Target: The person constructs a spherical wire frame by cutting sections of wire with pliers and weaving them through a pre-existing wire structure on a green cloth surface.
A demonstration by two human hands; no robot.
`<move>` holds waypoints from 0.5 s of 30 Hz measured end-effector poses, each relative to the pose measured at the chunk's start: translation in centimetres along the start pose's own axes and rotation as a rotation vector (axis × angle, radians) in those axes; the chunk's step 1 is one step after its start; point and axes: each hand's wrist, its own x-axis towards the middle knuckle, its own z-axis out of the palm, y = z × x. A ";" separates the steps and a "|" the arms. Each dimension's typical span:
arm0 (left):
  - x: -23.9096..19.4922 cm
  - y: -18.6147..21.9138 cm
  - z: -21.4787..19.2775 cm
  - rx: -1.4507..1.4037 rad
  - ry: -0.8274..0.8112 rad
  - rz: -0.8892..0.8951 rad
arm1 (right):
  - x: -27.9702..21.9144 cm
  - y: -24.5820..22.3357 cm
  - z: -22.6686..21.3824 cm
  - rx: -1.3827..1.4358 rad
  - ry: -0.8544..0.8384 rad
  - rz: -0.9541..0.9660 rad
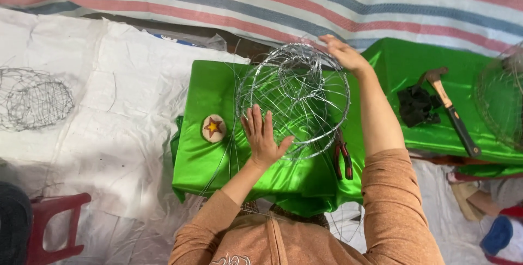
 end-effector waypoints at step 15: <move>-0.7 -0.2 1.4 0.102 0.112 0.094 | 1.0 8.3 2.6 0.240 -0.121 0.131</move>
